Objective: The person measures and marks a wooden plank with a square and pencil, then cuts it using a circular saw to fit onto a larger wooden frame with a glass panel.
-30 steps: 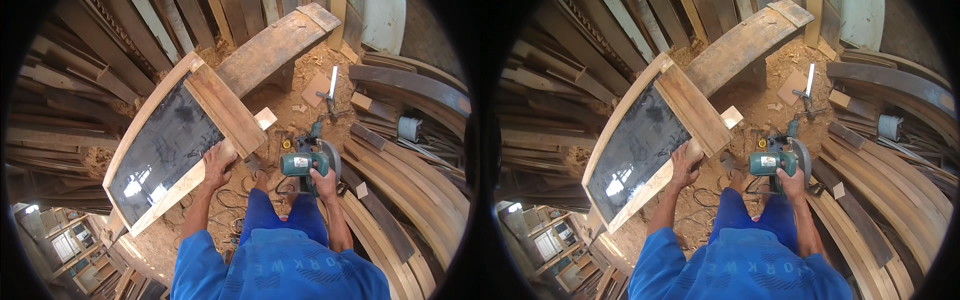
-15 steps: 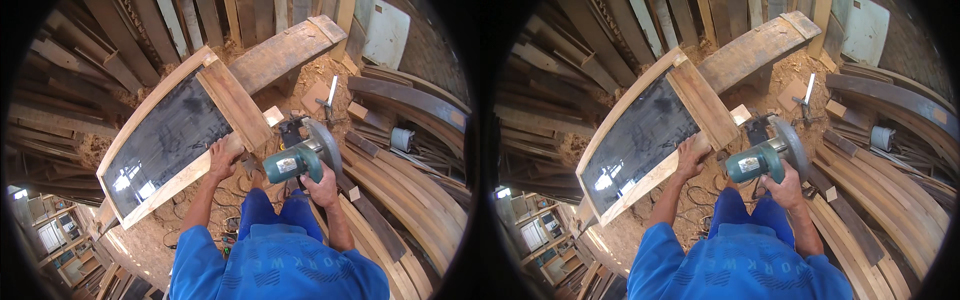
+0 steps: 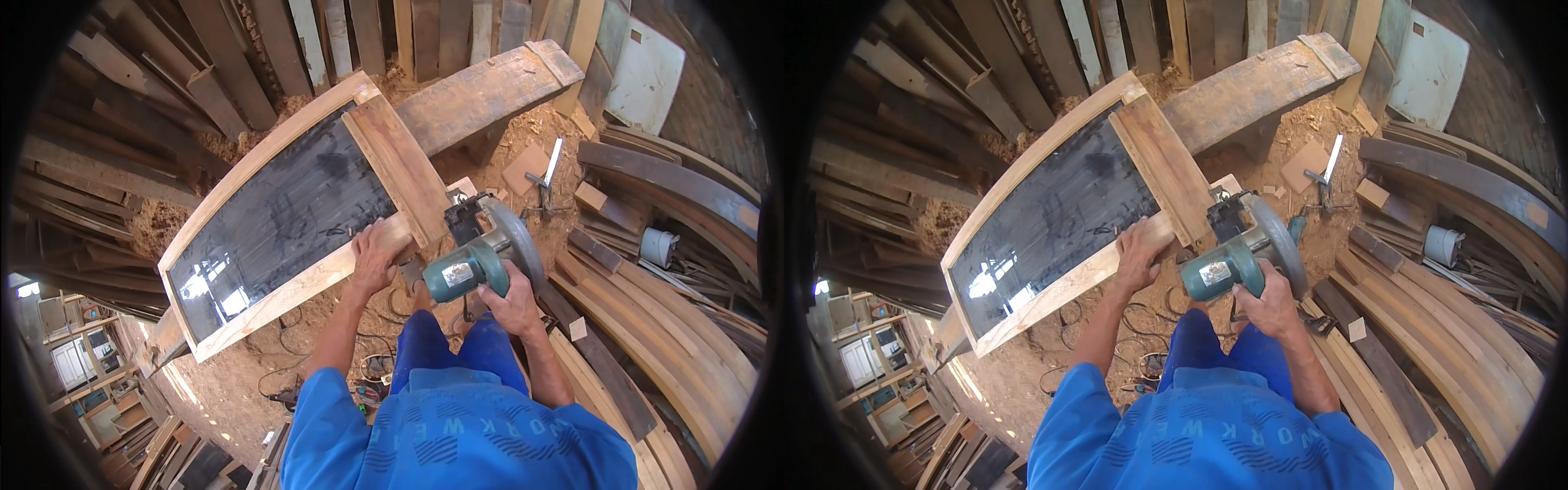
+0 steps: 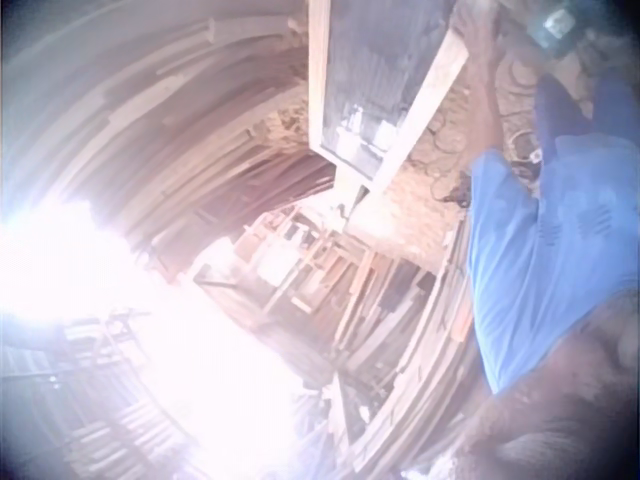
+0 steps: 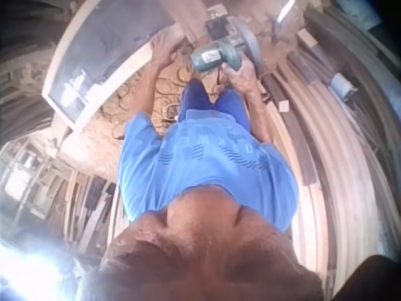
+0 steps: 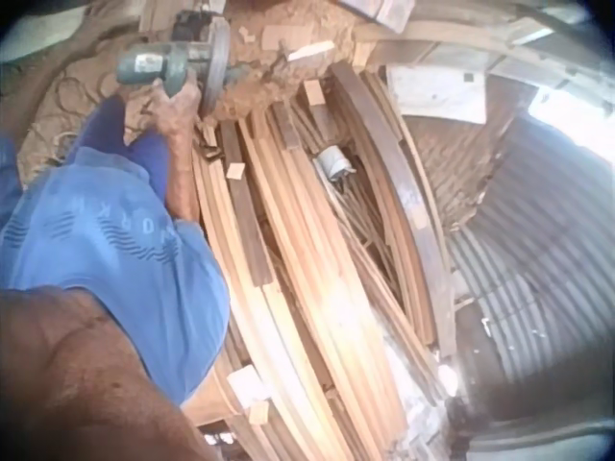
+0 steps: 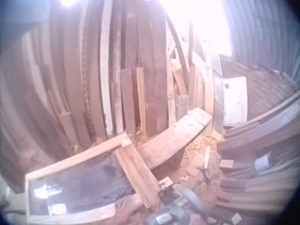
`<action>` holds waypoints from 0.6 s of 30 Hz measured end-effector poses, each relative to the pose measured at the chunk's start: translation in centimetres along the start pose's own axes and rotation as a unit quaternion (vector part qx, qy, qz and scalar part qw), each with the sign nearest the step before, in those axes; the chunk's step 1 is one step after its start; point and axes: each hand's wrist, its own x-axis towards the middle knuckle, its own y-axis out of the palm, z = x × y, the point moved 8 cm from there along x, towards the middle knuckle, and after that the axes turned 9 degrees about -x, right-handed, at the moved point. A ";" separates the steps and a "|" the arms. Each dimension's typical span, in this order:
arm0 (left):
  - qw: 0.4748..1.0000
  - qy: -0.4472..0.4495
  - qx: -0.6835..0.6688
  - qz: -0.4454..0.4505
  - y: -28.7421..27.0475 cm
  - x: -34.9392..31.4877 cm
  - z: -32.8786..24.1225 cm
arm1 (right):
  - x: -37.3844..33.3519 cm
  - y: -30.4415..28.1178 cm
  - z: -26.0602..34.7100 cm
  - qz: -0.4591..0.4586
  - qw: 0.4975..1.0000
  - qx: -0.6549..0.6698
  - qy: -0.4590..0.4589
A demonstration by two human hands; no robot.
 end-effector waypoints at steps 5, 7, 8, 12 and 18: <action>0.985 -0.153 -0.059 -0.063 -0.7 -2.4 2.7 | 0.3 0.3 -1.0 -0.017 0.999 0.042 -0.006; 0.982 -0.152 -0.077 -0.076 -0.7 -2.4 2.8 | 0.3 0.3 -0.6 -0.012 0.999 0.044 0.008; 0.981 -0.147 -0.096 -0.088 -0.8 -2.4 2.8 | 0.3 0.4 -0.3 -0.011 0.999 0.044 -0.001; 0.979 -0.140 -0.106 -0.099 -1.0 -2.4 2.9 | 0.3 0.8 0.4 -0.003 0.999 0.036 -0.005; 0.994 -0.066 -0.037 -0.084 -1.3 -1.7 0.4 | -0.3 0.5 -0.6 -0.017 0.990 0.139 0.011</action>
